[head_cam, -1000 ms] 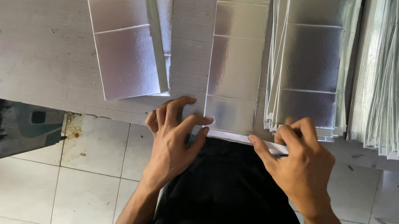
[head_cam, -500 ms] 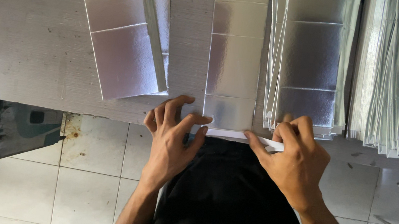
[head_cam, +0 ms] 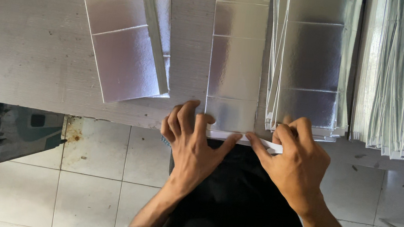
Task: The person applies white tape to the edges of rectangular metallic panels on a workbench. They smooth the tape down with their fingers, then pick up a stack of the taped panels and place them on top of another stack.
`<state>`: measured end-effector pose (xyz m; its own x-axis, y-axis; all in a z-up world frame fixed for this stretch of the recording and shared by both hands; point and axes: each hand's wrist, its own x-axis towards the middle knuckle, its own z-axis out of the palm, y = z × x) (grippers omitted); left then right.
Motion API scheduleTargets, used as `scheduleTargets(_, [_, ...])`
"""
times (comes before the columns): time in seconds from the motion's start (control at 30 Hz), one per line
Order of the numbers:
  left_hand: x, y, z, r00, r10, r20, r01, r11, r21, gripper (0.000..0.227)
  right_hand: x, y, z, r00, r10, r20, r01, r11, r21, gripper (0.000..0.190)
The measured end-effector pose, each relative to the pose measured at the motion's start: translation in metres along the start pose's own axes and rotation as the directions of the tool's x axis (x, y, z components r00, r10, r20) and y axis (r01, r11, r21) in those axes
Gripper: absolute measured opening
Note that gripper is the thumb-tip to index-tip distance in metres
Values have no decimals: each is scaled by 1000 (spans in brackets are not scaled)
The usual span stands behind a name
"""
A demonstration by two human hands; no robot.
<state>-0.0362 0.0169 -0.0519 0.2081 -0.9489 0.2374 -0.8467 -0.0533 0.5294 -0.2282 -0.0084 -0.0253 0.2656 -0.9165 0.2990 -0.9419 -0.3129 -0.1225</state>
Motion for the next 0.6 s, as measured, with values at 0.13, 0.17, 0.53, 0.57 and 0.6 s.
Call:
scheduleTargets(0.13, [-3, -3, 3, 996, 17, -93, -19, 1000, -23, 28, 2, 0, -2, 1000, -3, -17, 3, 1000, 12, 59])
scheduleTargets(0.17, [-3, -6, 1, 997, 26, -79, -30, 998, -56, 21, 2, 0, -2, 1000, -4, -12, 4, 1000, 10, 59])
scheduleTargets(0.53, [6, 3, -13, 992, 42, -116, -66, 974, -216, 24, 4, -1, -16, 998, -13, 69, 5, 993, 114, 48])
scheduleTargets(0.57, [9, 12, -13, 989, 131, -68, -145, 946, -290, 26, 4, -2, -17, 996, -3, 92, -12, 986, 168, 43])
scheduleTargets(0.6, [11, 21, -13, 975, 219, -29, -214, 905, -366, 28, 4, -3, -17, 993, 1, 115, -26, 975, 220, 41])
